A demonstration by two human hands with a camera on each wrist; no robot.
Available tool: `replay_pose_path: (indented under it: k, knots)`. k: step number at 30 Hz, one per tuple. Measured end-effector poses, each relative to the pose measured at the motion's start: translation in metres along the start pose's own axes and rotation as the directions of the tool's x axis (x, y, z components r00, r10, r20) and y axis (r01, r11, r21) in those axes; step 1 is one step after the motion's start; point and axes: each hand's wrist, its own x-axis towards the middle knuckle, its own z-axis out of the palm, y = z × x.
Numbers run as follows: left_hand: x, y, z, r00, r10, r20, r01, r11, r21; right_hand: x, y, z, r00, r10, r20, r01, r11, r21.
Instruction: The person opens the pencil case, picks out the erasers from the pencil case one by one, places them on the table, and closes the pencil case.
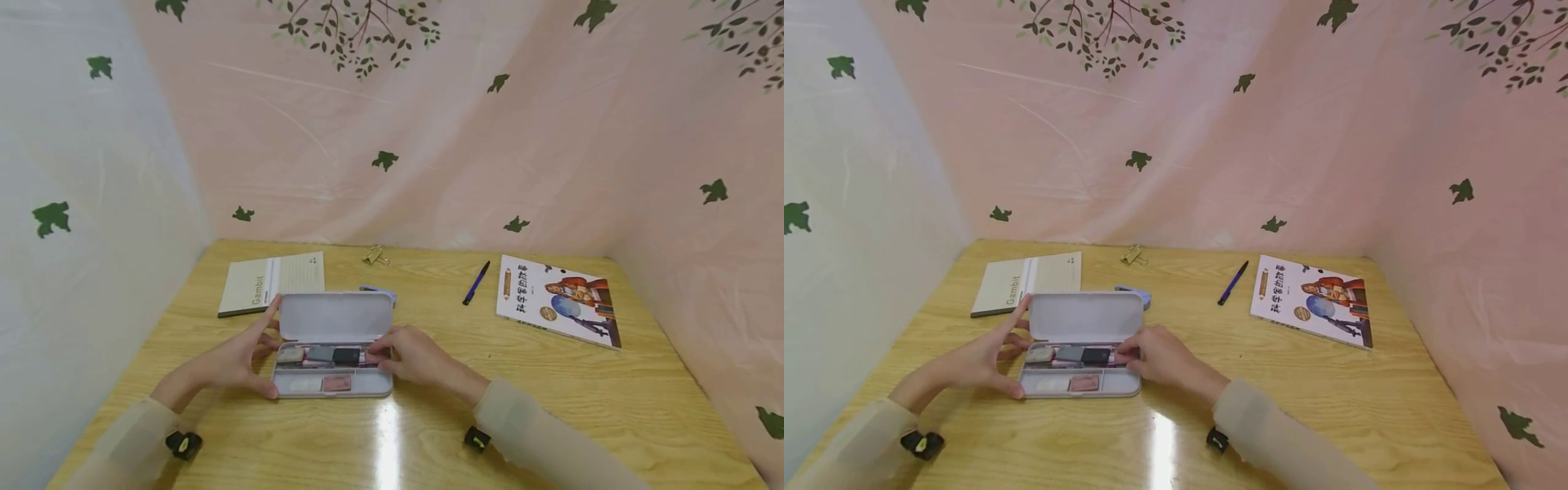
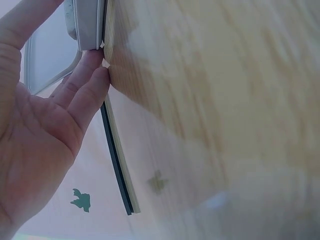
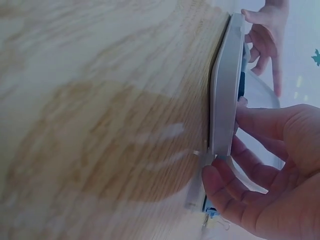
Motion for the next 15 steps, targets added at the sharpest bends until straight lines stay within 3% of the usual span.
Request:
replay_pose_path:
  k: [15]
  knots:
    - [0.0004,0.0002,0.0,1.0,0.002,0.001,-0.002,1.0,-0.002,0.0027,-0.0002,-0.0025,0.998,0.062,0.024,-0.062,0.998,0.023]
